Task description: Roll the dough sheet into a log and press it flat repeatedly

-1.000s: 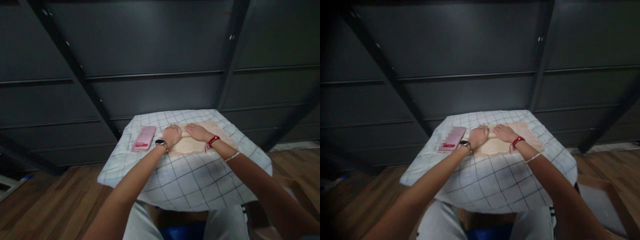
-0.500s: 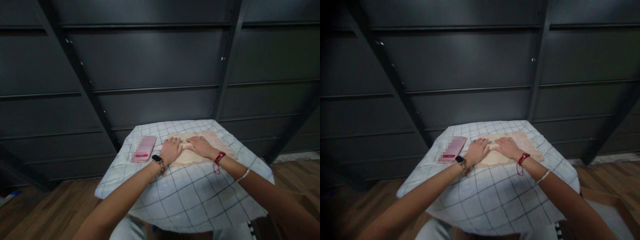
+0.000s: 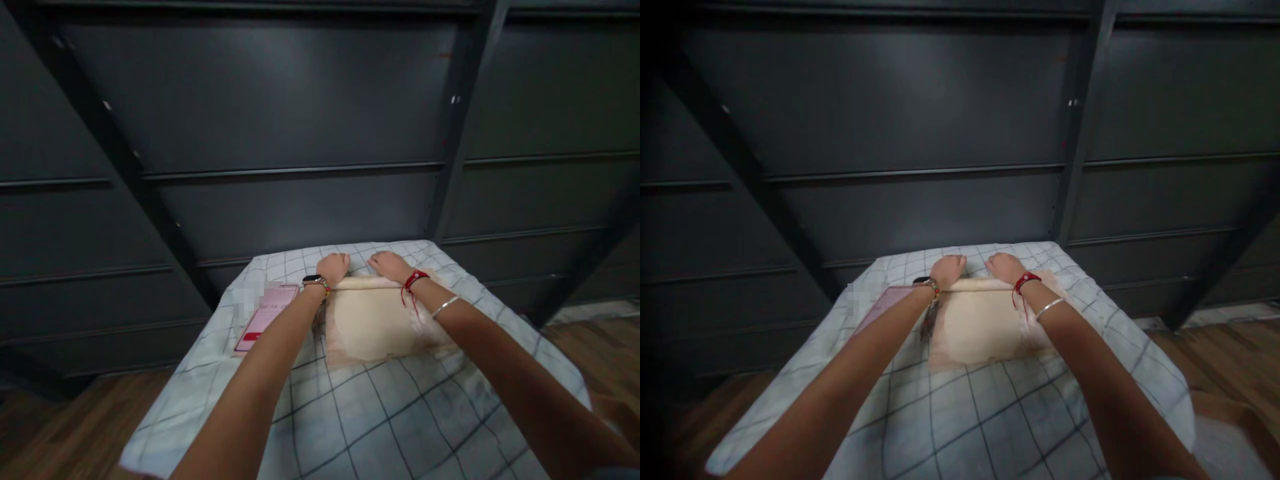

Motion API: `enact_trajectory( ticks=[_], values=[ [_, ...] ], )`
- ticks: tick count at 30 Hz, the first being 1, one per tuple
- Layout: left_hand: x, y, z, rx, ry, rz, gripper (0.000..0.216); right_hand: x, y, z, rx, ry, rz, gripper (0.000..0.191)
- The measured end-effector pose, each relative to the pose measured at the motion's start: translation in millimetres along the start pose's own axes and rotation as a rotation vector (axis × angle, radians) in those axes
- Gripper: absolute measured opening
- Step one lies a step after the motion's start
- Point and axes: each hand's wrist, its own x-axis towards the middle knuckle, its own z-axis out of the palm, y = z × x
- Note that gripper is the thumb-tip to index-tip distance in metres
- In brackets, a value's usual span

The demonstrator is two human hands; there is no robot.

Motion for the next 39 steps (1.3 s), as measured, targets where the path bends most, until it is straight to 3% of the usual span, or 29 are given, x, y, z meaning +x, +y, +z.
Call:
enact_trajectory(
  ticks=[3,6,10,14,20,23,27,33,39],
  values=[
    [9.7,-2.4,3.3,-0.004,-0.039,0.019,0.053,7.7,5.3,3.8,0.033,0.0,0.05,0.043],
    [7.6,-4.5,7.6,-0.008,-0.1,0.125,0.051,4.4,4.7,4.7,0.061,-0.006,0.039,0.042],
    [-15.2,-1.9,7.9,-0.013,-0.14,0.202,0.041,-16.0,-6.3,1.5,0.077,-0.016,-0.143,0.031],
    [-63.7,9.4,2.8,-0.024,-0.099,0.166,0.05,-56.7,-27.5,-3.9,0.216,0.071,-0.189,0.034],
    [-160.4,17.4,-11.1,0.005,0.004,0.361,0.056,-134.9,-55.2,-15.9,0.344,0.149,-0.147,0.036],
    [-184.0,10.7,-18.0,0.005,-0.023,0.414,0.055,-148.5,-56.7,-24.4,0.389,0.134,-0.181,0.035],
    [-180.6,1.2,-17.8,-0.006,-0.013,0.317,0.051,-129.2,-57.2,-29.4,0.358,0.094,-0.196,0.033],
    [-162.0,3.2,-3.4,0.022,0.124,0.073,0.051,-72.2,-68.0,-13.1,0.261,0.133,-0.112,0.041],
    [-132.0,-12.5,6.9,0.043,0.166,0.028,0.058,-8.2,-71.1,-8.3,0.206,0.057,-0.122,0.044]
  ],
)
